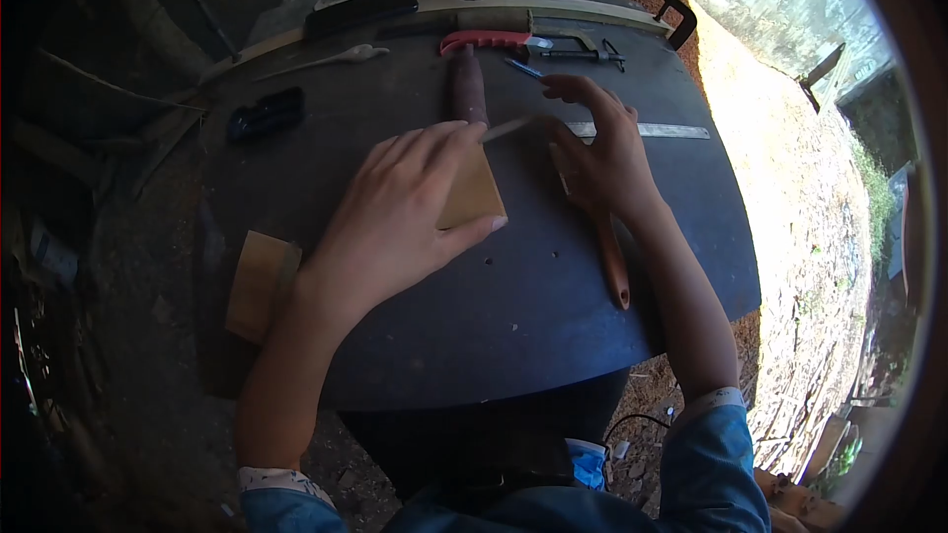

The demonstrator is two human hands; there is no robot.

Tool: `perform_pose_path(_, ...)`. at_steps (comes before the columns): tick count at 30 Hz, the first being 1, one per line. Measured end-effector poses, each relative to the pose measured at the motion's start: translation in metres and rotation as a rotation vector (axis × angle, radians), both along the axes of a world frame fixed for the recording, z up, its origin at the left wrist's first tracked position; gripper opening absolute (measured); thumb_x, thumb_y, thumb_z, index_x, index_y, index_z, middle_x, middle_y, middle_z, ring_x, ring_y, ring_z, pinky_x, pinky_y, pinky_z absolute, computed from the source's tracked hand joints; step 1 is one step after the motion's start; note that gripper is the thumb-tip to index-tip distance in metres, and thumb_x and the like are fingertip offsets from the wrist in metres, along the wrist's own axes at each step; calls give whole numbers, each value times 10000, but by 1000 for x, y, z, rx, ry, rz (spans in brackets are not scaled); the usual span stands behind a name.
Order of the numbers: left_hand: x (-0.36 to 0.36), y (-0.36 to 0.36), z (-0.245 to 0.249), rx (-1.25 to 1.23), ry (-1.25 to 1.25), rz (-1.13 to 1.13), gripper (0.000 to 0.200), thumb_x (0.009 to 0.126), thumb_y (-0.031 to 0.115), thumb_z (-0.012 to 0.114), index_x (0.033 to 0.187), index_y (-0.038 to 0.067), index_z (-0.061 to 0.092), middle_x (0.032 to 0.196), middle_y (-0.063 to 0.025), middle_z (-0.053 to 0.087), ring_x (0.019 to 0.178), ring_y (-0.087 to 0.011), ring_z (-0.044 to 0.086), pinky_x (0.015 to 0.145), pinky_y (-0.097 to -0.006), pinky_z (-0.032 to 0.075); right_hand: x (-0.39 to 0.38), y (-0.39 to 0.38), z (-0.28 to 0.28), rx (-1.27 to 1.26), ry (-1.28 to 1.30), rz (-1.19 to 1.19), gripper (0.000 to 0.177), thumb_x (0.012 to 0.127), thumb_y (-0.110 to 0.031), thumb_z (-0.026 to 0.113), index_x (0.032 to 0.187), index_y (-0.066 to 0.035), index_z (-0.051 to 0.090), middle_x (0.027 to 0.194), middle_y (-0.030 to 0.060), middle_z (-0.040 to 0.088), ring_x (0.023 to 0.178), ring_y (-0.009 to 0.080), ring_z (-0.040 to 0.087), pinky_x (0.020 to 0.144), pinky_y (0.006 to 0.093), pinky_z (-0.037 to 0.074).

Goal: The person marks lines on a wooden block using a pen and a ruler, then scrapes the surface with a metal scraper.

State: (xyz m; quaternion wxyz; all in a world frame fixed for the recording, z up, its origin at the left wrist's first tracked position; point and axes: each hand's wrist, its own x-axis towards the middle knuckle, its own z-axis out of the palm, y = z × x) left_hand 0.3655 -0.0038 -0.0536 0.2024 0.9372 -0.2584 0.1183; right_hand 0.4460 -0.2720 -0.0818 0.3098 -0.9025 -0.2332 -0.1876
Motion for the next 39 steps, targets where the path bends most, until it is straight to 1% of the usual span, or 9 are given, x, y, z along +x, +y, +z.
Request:
perform_pose_path(5, -3, 4, 18, 9, 76, 66, 912, 859, 464, 891, 1577, 68, 493, 1507, -198, 584, 1406, -408, 575, 1199, -521, 455, 17, -24, -23, -142, -39, -202, 431, 1040, -216, 647, 1465, -144, 651, 1396, 86, 724, 1370, 293, 602, 1116, 509, 337)
perform_pose_path(6, -1, 1, 21, 12, 86, 52, 913, 856, 446, 897, 1579, 65, 489, 1509, -201, 581, 1406, -408, 573, 1194, -520, 458, 18, -23, -21, -151, 27, -247, 444, 1033, -204, 680, 1474, -154, 661, 1374, 107, 739, 1345, 310, 619, 1119, 458, 346)
perform_pose_path(10, -1, -8, 24, -53, 185, -1, 924, 801, 338, 934, 1555, 31, 495, 1450, -207, 604, 1362, -423, 584, 1156, -533, 461, 17, -32, -17, 15, 145, -245, 256, 979, -291, 738, 1188, -153, 790, 1176, 91, 748, 1262, 313, 627, 1096, 495, 346)
perform_pose_path(19, 3, -16, 16, -125, 197, -80, 938, 736, 131, 953, 1557, 70, 504, 1451, -184, 592, 1381, -403, 582, 1164, -495, 487, 14, -30, -17, -29, 146, -364, 239, 929, -360, 778, 1066, -167, 810, 1129, 115, 642, 1205, 336, 577, 1063, 502, 352)
perform_pose_path(22, 3, -16, 13, -117, 188, -110, 1005, 717, 162, 974, 1587, 80, 475, 1485, -188, 579, 1401, -405, 565, 1175, -503, 477, 16, -31, -9, 62, 125, -336, 267, 954, -368, 795, 1075, -130, 792, 1111, 112, 670, 1173, 282, 626, 1044, 453, 408)
perform_pose_path(27, 2, -8, 20, -26, 123, -94, 1180, 665, 388, 1012, 1631, 70, 413, 1501, -199, 568, 1389, -416, 555, 1187, -535, 441, 21, -29, 9, 857, 46, -55, 268, 1103, -301, 696, 1171, -42, 676, 1134, 88, 763, 1085, 140, 692, 952, 306, 506)
perform_pose_path(30, 6, 3, 21, -6, 136, -45, 1223, 668, 505, 1002, 1640, 69, 402, 1514, -197, 555, 1414, -411, 537, 1212, -534, 419, 14, -23, 22, 974, 40, 10, 228, 1151, -265, 612, 1205, -44, 614, 1142, 91, 779, 1086, 154, 695, 973, 328, 517)
perform_pose_path(34, 3, 11, 8, 40, 104, 46, 1145, 703, 602, 963, 1570, 39, 470, 1473, -179, 570, 1406, -391, 547, 1206, -519, 436, 2, -10, 27, 878, 15, 47, 263, 1195, -272, 477, 1215, -26, 569, 1015, 94, 705, 998, 179, 713, 953, 361, 530)
perform_pose_path(39, 7, 14, 5, 26, 116, 7, 966, 725, 628, 939, 1390, 16, 598, 1321, -144, 613, 1278, -362, 613, 1130, -499, 487, -20, 3, 35, 668, 167, 23, 390, 1168, -392, 496, 1010, -41, 557, 848, 21, 520, 751, 141, 471, 735, 324, 398)
